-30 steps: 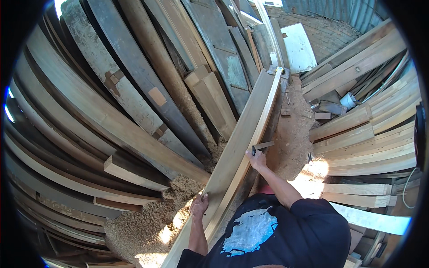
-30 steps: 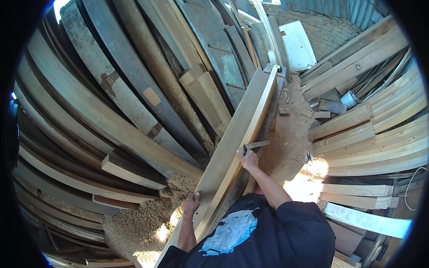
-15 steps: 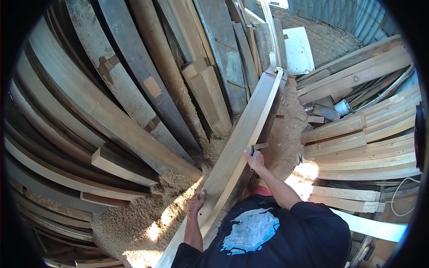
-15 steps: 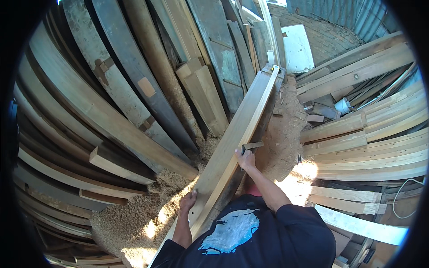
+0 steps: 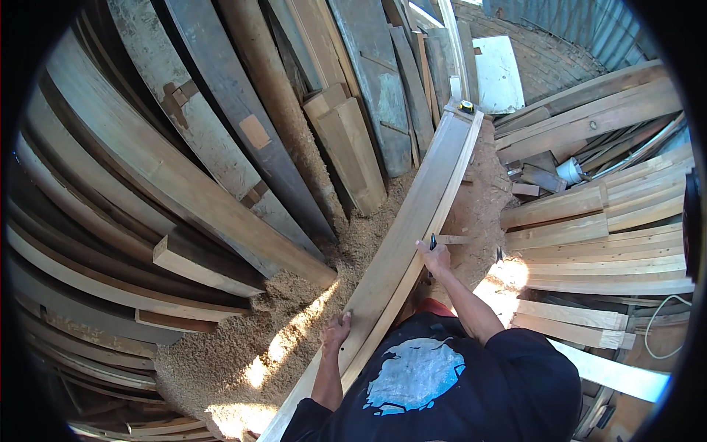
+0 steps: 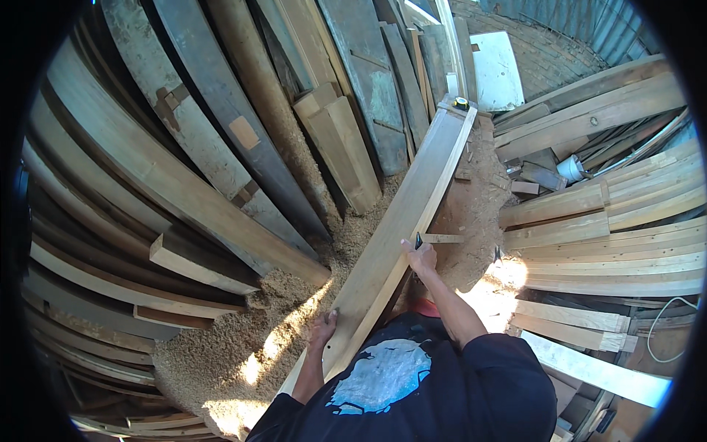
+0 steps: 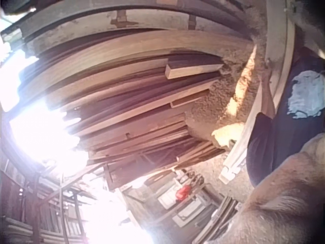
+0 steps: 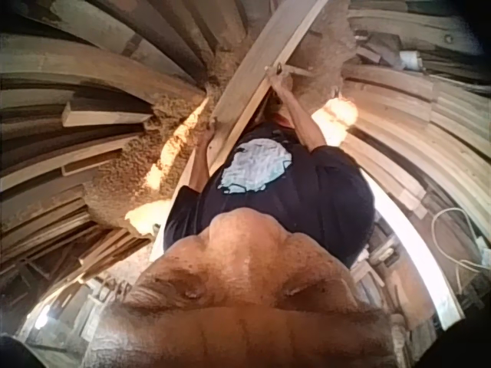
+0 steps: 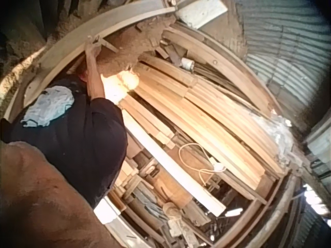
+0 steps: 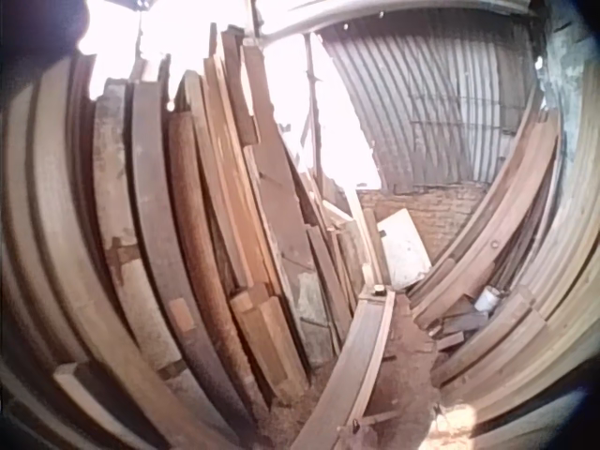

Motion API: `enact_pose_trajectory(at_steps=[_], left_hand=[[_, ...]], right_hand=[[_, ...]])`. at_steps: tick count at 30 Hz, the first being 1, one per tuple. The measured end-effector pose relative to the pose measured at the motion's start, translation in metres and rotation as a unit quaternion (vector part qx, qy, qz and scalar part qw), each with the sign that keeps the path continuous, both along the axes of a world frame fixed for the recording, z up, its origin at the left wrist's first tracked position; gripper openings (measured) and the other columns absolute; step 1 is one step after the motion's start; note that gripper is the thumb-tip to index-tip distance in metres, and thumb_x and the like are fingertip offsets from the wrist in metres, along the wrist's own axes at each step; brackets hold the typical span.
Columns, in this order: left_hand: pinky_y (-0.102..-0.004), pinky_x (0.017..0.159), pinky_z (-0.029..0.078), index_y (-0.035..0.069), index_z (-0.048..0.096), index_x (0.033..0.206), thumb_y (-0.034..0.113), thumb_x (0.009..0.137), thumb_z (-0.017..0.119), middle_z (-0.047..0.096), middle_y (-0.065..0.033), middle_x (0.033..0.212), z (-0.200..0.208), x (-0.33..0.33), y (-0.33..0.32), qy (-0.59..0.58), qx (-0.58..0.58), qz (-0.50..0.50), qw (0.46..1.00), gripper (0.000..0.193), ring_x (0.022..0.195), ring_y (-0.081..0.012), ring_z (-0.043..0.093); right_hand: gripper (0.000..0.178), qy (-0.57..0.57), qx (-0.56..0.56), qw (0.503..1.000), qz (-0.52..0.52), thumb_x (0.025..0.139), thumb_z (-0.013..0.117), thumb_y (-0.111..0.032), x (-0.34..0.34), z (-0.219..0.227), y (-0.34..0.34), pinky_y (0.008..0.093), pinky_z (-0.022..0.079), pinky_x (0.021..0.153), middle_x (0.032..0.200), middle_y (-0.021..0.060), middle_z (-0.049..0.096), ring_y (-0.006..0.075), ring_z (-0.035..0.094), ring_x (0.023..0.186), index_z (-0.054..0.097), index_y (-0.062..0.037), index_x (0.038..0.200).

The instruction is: The person measures and marks wooden boards by aligning a square ruler and drawing lines with a marker, repeatedly turning the boards to measure and mark different sides.

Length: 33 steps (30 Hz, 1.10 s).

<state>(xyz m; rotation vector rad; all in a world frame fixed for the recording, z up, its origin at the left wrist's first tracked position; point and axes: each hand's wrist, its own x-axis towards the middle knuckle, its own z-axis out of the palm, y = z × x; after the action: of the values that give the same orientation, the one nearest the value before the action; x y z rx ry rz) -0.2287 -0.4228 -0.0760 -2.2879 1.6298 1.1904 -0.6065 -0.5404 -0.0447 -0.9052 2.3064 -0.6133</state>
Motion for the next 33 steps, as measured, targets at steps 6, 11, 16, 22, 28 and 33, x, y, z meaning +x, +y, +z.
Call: enact_pose_trajectory(at_steps=[6, 11, 16, 22, 28, 33], left_hand=[[-0.0591, 0.117, 0.031, 0.016, 0.051, 0.152, 0.059, 0.087, 0.070, 0.046, -0.0261, 0.155, 0.017, -0.007, 0.039, -0.083, -0.152, 0.000, 0.985, 0.081, 0.142, -0.0485, 0.041], [-0.0632, 0.118, 0.028, 0.011, 0.042, 0.157, 0.060, 0.081, 0.076, 0.031, -0.0371, 0.160, 0.043, 0.069, 0.126, -0.306, -0.137, 0.165, 0.928, 0.097, 0.148, -0.0535, 0.031], [-0.0639, 0.113, 0.035, 0.006, 0.026, 0.163, 0.074, 0.080, 0.071, 0.031, -0.0361, 0.162, 0.064, 0.161, 0.283, -0.460, 0.021, 0.531, 0.711, 0.116, 0.148, -0.0513, 0.033], [-0.0459, 0.098, 0.052, 0.003, 0.046, 0.153, 0.061, 0.096, 0.064, 0.054, -0.0234, 0.144, 0.065, 0.093, 0.352, 0.184, -0.243, 0.775, 0.554, 0.083, 0.126, -0.0337, 0.057], [-0.0478, 0.086, 0.052, -0.002, 0.061, 0.130, 0.012, 0.092, 0.075, 0.067, -0.0121, 0.114, -0.043, 0.128, 0.336, 0.139, -0.353, 0.899, 0.219, 0.043, 0.099, -0.0264, 0.062], [-0.0457, 0.088, 0.058, -0.003, 0.063, 0.118, -0.002, 0.079, 0.076, 0.067, -0.0107, 0.109, -0.009, 0.094, 0.338, 0.160, -0.439, 0.861, 0.199, 0.041, 0.098, -0.0276, 0.067]], right_hand=[[0.092, -0.049, 0.091, 0.994, 0.022, 0.077, 0.073, -0.077, -0.007, 0.013, -0.008, 0.0502, 0.054, 0.098, 0.116, 0.0343, 0.070, 0.0462, 0.069, 0.112, 0.070, 0.0107, 0.106], [0.089, 0.137, -0.023, 0.990, 0.032, 0.077, 0.072, -0.078, -0.024, -0.016, -0.013, 0.0511, 0.058, 0.079, 0.090, 0.0316, 0.074, 0.0444, 0.075, 0.089, 0.073, 0.0109, 0.084], [0.093, 0.063, 0.033, 0.997, 0.023, 0.077, 0.075, -0.074, -0.043, 0.007, -0.039, 0.0503, 0.056, 0.087, 0.104, 0.0354, 0.072, 0.0441, 0.073, 0.101, 0.073, 0.0146, 0.103], [0.073, 0.115, 0.003, 0.989, 0.095, 0.081, 0.077, -0.059, -0.053, -0.039, -0.065, 0.0491, 0.056, 0.090, 0.109, 0.0328, 0.073, 0.0389, 0.073, 0.107, 0.073, 0.0098, 0.105], [0.070, 0.064, 0.112, 0.981, 0.143, 0.084, 0.077, -0.061, -0.104, -0.036, -0.081, 0.0440, 0.054, 0.070, 0.089, 0.0195, 0.075, 0.0271, 0.071, 0.078, 0.074, 0.0067, 0.103], [0.069, 0.110, 0.156, 0.970, 0.148, 0.088, 0.072, -0.061, -0.117, -0.050, -0.079, 0.0442, 0.051, 0.069, 0.089, 0.0193, 0.073, 0.0288, 0.067, 0.077, 0.076, 0.0071, 0.098]])
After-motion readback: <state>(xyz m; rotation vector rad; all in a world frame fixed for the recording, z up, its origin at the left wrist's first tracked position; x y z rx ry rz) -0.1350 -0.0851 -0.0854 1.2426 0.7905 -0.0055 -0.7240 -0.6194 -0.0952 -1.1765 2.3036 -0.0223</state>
